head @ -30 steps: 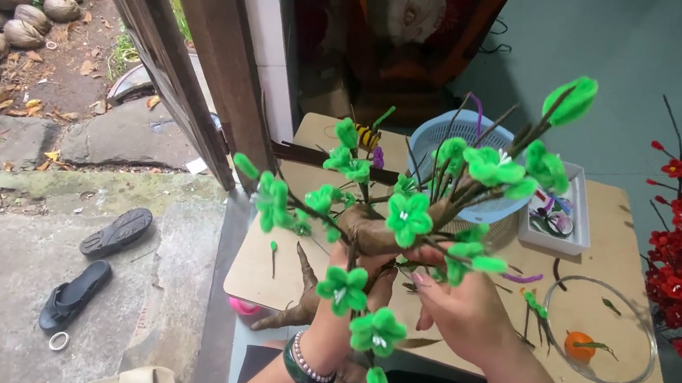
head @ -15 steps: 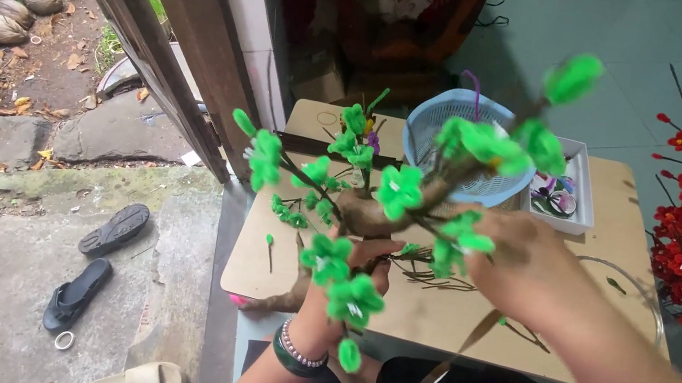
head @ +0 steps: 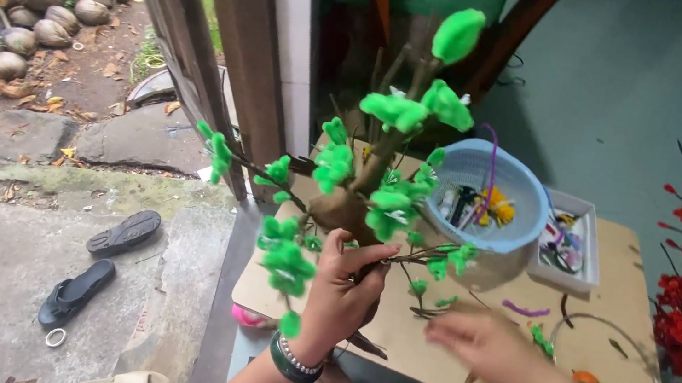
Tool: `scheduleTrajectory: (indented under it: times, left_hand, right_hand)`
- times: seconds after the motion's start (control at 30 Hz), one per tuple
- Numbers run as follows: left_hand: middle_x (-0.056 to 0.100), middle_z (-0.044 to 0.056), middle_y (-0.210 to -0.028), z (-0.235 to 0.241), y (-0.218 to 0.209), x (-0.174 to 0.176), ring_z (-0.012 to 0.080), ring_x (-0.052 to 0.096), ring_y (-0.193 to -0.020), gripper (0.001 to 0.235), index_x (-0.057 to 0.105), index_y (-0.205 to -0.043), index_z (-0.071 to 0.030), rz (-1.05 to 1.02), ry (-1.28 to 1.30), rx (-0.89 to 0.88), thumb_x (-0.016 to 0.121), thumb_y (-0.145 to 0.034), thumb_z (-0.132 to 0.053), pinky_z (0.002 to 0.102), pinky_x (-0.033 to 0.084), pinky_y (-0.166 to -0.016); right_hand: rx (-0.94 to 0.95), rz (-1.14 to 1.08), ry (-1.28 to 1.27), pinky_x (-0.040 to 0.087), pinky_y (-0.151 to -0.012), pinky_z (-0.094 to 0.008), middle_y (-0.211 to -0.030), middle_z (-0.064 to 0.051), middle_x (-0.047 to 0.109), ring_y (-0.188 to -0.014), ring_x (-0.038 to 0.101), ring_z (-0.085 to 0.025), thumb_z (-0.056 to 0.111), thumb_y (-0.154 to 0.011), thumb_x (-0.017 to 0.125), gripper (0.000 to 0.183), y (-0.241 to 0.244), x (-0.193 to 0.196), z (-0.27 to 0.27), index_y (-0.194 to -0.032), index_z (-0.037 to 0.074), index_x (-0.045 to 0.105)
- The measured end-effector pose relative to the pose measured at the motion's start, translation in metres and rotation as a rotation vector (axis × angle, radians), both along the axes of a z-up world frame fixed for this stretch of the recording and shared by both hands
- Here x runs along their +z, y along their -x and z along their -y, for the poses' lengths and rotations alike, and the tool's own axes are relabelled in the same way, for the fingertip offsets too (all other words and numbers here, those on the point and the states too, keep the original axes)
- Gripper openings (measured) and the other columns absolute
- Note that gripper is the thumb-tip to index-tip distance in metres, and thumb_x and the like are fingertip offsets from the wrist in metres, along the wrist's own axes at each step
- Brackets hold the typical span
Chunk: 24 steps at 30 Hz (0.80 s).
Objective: A person is shown assembling an artificial tree by manually attaching green blossoms to a brown branch structure.
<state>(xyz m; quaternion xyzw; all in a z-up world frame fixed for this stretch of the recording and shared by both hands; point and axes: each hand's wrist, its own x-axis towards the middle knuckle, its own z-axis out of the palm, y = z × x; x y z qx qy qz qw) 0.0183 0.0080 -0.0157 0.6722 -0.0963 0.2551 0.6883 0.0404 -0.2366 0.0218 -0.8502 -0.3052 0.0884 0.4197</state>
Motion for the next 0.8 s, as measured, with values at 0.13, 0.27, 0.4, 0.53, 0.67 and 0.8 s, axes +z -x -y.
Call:
scheduleTrajectory:
  times: [0.13, 0.27, 0.4, 0.53, 0.67, 0.8]
  left_hand:
    - [0.059, 0.006, -0.097, -0.003, 0.006, 0.012, 0.0166, 0.062, -0.076, 0.028, 0.075, -0.108, -0.023, 0.166, -0.399, 0.165, 0.065, -0.091, -0.004, 0.030, 0.052, -0.072]
    - [0.071, 0.003, -0.093, 0.002, 0.016, 0.024, 0.0211, 0.065, -0.083, 0.024, 0.072, -0.103, -0.015, 0.295, -0.493, -0.047, 0.065, -0.088, 0.004, 0.038, 0.044, -0.097]
    - [0.047, 0.002, -0.093, -0.003, 0.029, 0.028, 0.0208, 0.049, -0.105, 0.029, 0.081, -0.105, -0.022, -0.091, -0.223, -0.279, 0.064, -0.088, -0.006, 0.034, 0.041, -0.103]
    - [0.045, 0.002, -0.105, -0.007, 0.021, 0.022, 0.0195, 0.050, -0.108, 0.025, 0.080, -0.111, -0.021, -0.099, -0.088, -0.226, 0.069, -0.092, -0.008, 0.035, 0.045, -0.102]
    - [0.048, -0.012, -0.064, -0.002, -0.003, -0.014, 0.0070, 0.035, -0.064, 0.038, 0.077, -0.122, -0.020, 0.089, -0.104, -0.002, 0.061, -0.094, 0.001, 0.037, 0.020, -0.124]
    - [0.071, -0.001, -0.123, -0.009, 0.006, -0.003, 0.0193, 0.072, -0.103, 0.010, 0.068, -0.097, -0.004, 0.326, -0.756, 0.182, 0.061, -0.095, 0.003, 0.058, 0.021, -0.123]
  right_hand:
    - [0.168, 0.402, 0.252, 0.061, -0.064, -0.029, -0.089, 0.004, 0.068, -0.071, 0.070, -0.015, 0.028, -0.098, 0.062, 0.011, 0.037, 0.050, -0.001, -0.103, 0.021, 0.069]
    - [-0.110, 0.327, 0.280, 0.070, -0.082, -0.025, -0.094, -0.001, 0.081, -0.082, 0.080, -0.011, 0.021, -0.090, 0.067, 0.027, -0.005, 0.104, 0.020, -0.114, 0.019, 0.078]
    - [-0.438, -0.074, 0.225, 0.059, -0.089, -0.033, -0.102, -0.003, 0.084, -0.098, 0.075, -0.015, 0.019, -0.090, 0.072, 0.021, -0.035, 0.095, 0.000, -0.105, 0.014, 0.087]
    - [-0.395, -0.396, 0.399, 0.056, -0.101, -0.037, -0.117, 0.003, 0.084, -0.110, 0.076, -0.016, 0.043, -0.089, 0.066, 0.036, -0.023, 0.001, -0.008, -0.118, 0.028, 0.080]
    - [0.185, 0.144, 0.410, 0.055, -0.071, -0.036, -0.089, 0.005, 0.073, -0.084, 0.071, -0.020, 0.020, -0.090, 0.060, 0.013, 0.036, -0.029, -0.008, -0.095, 0.024, 0.071]
    - [0.357, 0.277, 0.149, 0.052, -0.060, -0.032, -0.082, -0.002, 0.065, -0.069, 0.065, -0.021, 0.026, -0.104, 0.056, 0.018, 0.059, 0.050, -0.018, -0.102, 0.016, 0.070]
